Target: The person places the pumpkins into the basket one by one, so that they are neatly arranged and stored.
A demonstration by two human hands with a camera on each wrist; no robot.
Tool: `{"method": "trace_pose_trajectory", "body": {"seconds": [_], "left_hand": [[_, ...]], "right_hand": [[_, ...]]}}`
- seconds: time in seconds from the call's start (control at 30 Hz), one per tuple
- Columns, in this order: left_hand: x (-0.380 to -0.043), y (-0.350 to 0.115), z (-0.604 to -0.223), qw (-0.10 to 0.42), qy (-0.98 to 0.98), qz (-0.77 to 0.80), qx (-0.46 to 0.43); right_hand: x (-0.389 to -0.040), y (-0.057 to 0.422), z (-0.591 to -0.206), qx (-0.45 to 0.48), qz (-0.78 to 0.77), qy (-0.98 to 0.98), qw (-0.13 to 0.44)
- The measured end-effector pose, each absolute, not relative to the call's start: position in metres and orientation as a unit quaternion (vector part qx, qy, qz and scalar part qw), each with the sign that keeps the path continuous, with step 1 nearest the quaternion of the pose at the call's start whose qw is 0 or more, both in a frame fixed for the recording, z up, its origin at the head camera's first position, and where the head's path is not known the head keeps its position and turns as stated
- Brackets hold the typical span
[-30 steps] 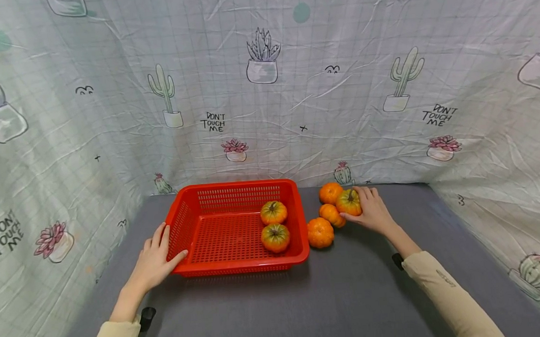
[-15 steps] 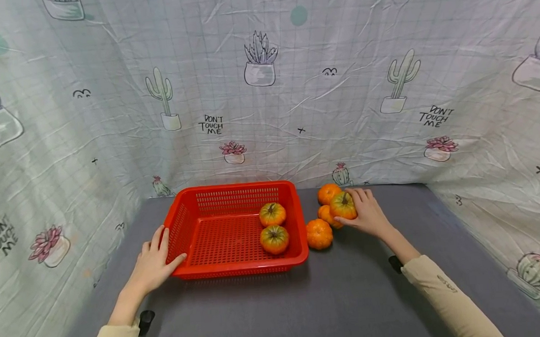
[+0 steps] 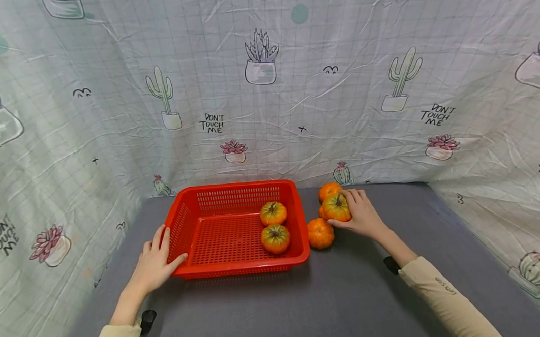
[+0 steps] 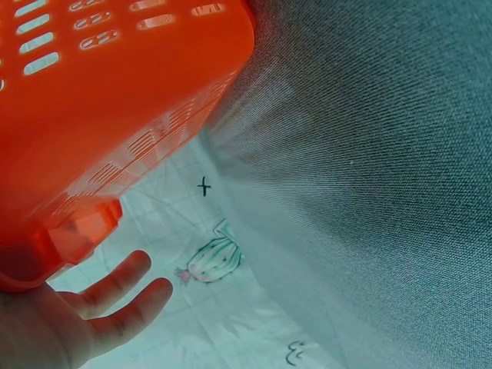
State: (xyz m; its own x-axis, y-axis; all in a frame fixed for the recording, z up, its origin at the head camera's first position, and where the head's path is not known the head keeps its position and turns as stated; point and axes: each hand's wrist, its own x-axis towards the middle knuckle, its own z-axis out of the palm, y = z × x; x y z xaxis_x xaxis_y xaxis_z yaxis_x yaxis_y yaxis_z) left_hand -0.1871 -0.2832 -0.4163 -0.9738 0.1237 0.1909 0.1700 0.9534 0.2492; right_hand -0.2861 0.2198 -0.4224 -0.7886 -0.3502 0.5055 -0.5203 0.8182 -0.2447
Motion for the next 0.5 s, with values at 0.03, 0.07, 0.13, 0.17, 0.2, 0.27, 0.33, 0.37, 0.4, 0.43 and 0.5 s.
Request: {"method": "trace_pose_trajectory", "body": {"seconds": [0.03,0.07,0.13,0.17,0.2,0.27,0.33,0.37,0.4,0.43,0.5], "left_hand": [[-0.187,-0.283,-0.416,0.087,-0.985,-0.132,-0.075],[-0.187,-0.283,-0.416,0.087,-0.985,-0.132,-0.075],[-0.187,-0.284,-0.417,0.086,-0.984,-0.134,-0.076],[-0.187,-0.284,-0.417,0.086,-0.984,-0.134,-0.076],[-0.187,-0.284,-0.417,0.085,-0.985,-0.133,-0.076],[-0.187,-0.284,-0.416,0.084,-0.984,-0.136,-0.076],[-0.187,-0.284,-0.416,0.083,-0.984,-0.135,-0.076],[-0.187,-0.284,-0.416,0.083,-0.985,-0.134,-0.075],[-0.187,-0.284,-0.416,0.082,-0.985,-0.134,-0.074],[-0.186,-0.283,-0.415,0.082,-0.985,-0.135,-0.074],[-0.186,-0.283,-0.415,0.081,-0.985,-0.134,-0.073]], "right_hand": [[-0.285,0.218,-0.422,0.237,0.188,-0.926,0.226],[-0.285,0.217,-0.422,0.239,0.188,-0.925,0.228],[-0.283,0.214,-0.42,0.243,0.189,-0.923,0.231],[-0.282,0.213,-0.42,0.244,0.187,-0.923,0.231],[-0.282,0.212,-0.419,0.244,0.187,-0.923,0.232],[-0.28,0.209,-0.418,0.246,0.189,-0.923,0.23],[-0.279,0.206,-0.417,0.244,0.191,-0.923,0.226],[-0.279,0.205,-0.417,0.243,0.193,-0.924,0.224],[-0.278,0.203,-0.416,0.243,0.198,-0.924,0.22],[-0.278,0.201,-0.416,0.243,0.201,-0.924,0.217],[-0.277,0.198,-0.414,0.243,0.207,-0.924,0.211]]}}
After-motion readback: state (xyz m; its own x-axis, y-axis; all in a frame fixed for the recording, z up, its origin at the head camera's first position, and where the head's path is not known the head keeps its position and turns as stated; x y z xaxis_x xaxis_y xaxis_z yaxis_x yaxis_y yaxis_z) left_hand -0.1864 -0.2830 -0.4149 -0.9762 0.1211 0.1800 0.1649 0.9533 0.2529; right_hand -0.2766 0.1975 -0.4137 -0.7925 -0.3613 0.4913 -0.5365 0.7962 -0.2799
